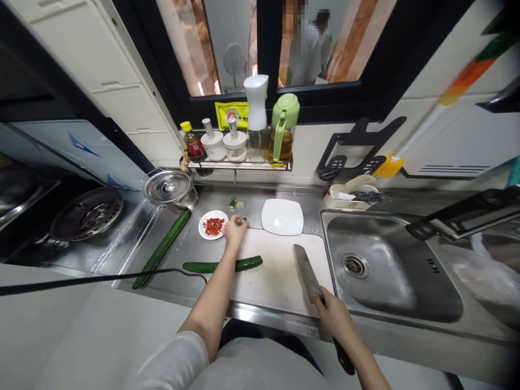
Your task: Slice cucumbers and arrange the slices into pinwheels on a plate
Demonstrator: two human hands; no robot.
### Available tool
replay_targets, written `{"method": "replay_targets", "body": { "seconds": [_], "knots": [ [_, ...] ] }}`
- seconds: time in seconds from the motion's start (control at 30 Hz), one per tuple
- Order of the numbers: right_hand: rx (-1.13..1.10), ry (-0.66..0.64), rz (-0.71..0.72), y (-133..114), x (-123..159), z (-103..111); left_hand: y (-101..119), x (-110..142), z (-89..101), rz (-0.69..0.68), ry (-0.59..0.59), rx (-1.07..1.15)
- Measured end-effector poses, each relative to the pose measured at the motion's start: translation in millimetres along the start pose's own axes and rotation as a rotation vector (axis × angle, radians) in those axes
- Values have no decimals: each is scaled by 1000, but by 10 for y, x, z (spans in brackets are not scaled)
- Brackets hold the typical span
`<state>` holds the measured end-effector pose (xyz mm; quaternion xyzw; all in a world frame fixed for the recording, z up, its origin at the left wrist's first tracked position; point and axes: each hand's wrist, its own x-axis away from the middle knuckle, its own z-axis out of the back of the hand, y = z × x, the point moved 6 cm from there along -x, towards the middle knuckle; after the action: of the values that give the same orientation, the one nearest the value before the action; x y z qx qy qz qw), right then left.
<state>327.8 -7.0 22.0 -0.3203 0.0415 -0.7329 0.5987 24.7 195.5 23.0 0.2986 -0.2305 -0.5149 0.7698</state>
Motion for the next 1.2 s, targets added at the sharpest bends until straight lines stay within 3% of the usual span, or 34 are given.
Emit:
{"method": "replay_targets", "body": {
  "seconds": [0.13,0.33,0.53,0.83,0.93,1.0,1.07,1.13,1.2],
  "knots": [
    [1,-18,-8,7,-10,-17,-128,-508,184,131,139,-142],
    [-10,-16,-11,68,20,-55,-177,-943,238,65,166,-430],
    [-42,4,-33,210,95,-68,-205,-1210,200,-4,99,-619],
    [-27,-8,-64,294,147,-69,-240,-1342,140,7,49,-573],
    [10,-33,-69,255,127,-85,-156,-1156,253,47,202,-396],
    [43,-50,-77,211,102,-92,-69,-860,336,37,365,-206],
    [71,-66,-76,150,71,-95,41,-445,331,-80,415,-6],
    [87,-82,-53,74,44,-99,145,40,239,-275,279,131],
    [98,-88,-25,-3,28,-98,209,558,108,-504,8,98]
  ]
}}
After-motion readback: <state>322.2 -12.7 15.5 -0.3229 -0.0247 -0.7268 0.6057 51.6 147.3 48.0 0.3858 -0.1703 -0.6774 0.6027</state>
